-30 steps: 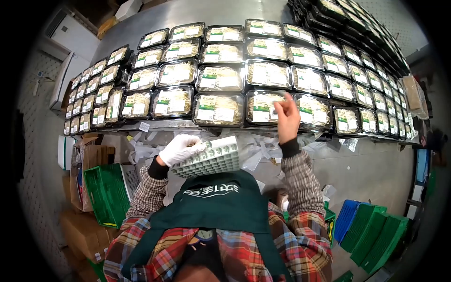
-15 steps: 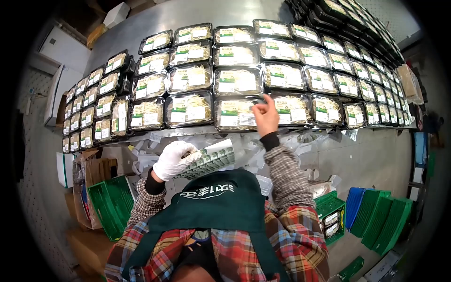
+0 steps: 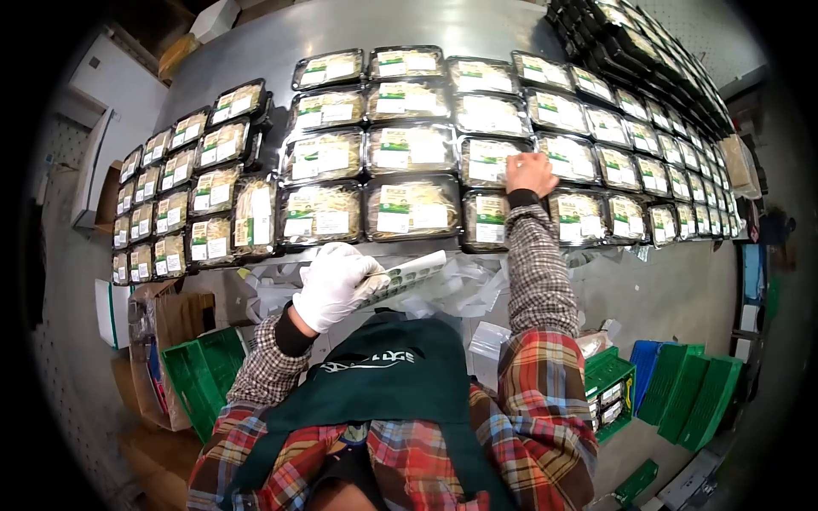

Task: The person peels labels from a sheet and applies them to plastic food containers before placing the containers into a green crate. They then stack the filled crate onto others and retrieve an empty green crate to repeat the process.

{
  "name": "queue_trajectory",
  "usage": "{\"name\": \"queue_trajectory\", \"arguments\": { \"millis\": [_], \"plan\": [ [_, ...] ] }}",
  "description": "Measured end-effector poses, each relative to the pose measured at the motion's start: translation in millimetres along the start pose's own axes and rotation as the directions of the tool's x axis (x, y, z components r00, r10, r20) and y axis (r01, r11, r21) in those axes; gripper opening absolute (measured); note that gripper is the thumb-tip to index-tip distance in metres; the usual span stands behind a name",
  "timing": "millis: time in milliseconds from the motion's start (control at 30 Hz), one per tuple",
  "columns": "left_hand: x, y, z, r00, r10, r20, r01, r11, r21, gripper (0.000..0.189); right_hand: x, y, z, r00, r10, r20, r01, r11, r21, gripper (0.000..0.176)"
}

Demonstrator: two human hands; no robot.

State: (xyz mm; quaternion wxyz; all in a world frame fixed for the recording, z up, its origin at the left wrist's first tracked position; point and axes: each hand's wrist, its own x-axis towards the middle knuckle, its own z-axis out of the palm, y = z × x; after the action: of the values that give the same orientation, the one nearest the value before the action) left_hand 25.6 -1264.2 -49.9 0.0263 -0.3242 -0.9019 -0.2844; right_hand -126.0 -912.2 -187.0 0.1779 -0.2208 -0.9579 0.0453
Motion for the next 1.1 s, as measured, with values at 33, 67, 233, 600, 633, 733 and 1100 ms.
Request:
{"name": "queue_trajectory", "arguments": {
  "millis": [33, 67, 233, 600, 633, 733, 1100],
  "plan": [
    [-2.4, -4.3, -4.5, 1.000, -0.006, 0.005, 0.006, 1.000, 0.013, 0.012, 6.1, -2.8, -3.6, 0.999, 0.033, -0.043, -0.037, 0.996, -0.079, 0.027],
    [-3.1, -5.7, -12.5, 1.000, 0.028, -0.007, -0.027, 0.994, 0.107, 0.011, 8.5, -2.9, -7.7, 0.994, 0.067, -0.083, -0.079, 0.984, -0.159, 0.032],
    [-11.6, -27.0, -11.6, 0.999, 0.037, -0.001, -0.036, 0.979, 0.202, 0.017, -71.2, -79.3, -130.2, 0.586, -0.758, 0.286, 0.080, 0.405, 0.911, 0.042],
    [-65.4, -55.0, -101.8, 0.916, -0.320, 0.243, 0.401, 0.757, -0.516, 0.035, -140.6, -122.3, -191.7, 0.503, -0.832, 0.234, 0.230, 0.390, 0.892, 0.009],
    [-71.6, -57.5, -97.0, 0.892, -0.383, 0.239, 0.445, 0.653, -0.613, 0.027, -139.7, -122.0, -193.1, 0.477, -0.848, 0.229, 0.265, 0.388, 0.883, 0.009],
    [-79.8, -58.8, -82.4, 0.838, -0.533, 0.117, 0.429, 0.511, -0.745, 0.023, -144.4, -121.5, -197.4, 0.459, -0.847, 0.267, 0.151, 0.371, 0.916, 0.009],
    [-53.6, -30.9, -59.5, 0.746, -0.659, 0.095, 0.298, 0.202, -0.933, 0.015, -127.9, -137.7, -204.5, 0.516, -0.848, 0.117, 0.310, 0.312, 0.898, 0.046]
  ]
}}
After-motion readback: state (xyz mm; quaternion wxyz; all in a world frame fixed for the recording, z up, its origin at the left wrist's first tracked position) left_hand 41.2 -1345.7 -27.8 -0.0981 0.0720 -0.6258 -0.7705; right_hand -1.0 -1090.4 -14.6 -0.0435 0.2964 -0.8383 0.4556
